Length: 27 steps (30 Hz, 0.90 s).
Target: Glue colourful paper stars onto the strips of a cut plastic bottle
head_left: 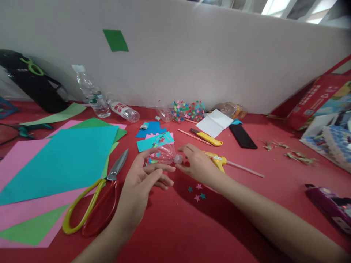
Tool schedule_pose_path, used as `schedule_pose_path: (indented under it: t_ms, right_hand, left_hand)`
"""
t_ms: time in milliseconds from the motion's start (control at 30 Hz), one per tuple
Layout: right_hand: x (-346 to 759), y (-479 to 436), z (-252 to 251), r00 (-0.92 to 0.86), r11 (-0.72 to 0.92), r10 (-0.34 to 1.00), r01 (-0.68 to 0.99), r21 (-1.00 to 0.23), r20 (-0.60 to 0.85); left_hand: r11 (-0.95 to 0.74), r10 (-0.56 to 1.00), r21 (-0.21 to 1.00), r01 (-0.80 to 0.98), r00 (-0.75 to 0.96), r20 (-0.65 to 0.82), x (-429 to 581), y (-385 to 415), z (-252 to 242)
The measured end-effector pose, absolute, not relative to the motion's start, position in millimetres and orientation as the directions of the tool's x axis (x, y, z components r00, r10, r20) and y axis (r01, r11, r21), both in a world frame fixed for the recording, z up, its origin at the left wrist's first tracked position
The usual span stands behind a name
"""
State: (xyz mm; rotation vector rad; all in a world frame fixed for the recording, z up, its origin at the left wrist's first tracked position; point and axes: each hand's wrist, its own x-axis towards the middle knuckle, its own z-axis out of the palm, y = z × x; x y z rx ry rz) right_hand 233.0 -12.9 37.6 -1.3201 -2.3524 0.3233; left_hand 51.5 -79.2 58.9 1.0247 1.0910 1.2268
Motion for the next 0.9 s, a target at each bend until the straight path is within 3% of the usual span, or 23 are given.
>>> schedule_pose_path:
  t_ms: [133, 433, 567, 700, 900]
  right_hand:
    - [223, -4, 28, -0.463, 0.483, 0.873, 0.770, -0.417, 0.154]
    - [228, -7, 15, -0.289, 0.370, 0.929, 0.700, -0.610, 0.232]
    - [227, -19, 19, -0.216, 0.336, 0.942, 0.626, -0.704, 0.257]
    - [219, -28, 20, -0.194, 0.347, 0.938, 0.557, -0.755, 0.288]
    - [206, -33, 12, -0.211, 0.344, 0.938, 0.477, -0.809, 0.275]
  left_hand:
    - [-0.037, 0.996, 0.986, -0.162, -0.086, 0.024, 45, -78, 63]
    - [-0.245, 0.928, 0.952, -0.185, -0.327, 0.176, 28, -66, 67]
    - [-0.133, 0.945, 0.950, -0.284, -0.326, 0.035, 27, -58, 51]
    - [0.062, 0.974, 0.943, -0.326, -0.185, -0.128, 36, -56, 40]
    - [0.327, 0.924, 0.785, -0.525, 0.005, -0.381, 45, -63, 53]
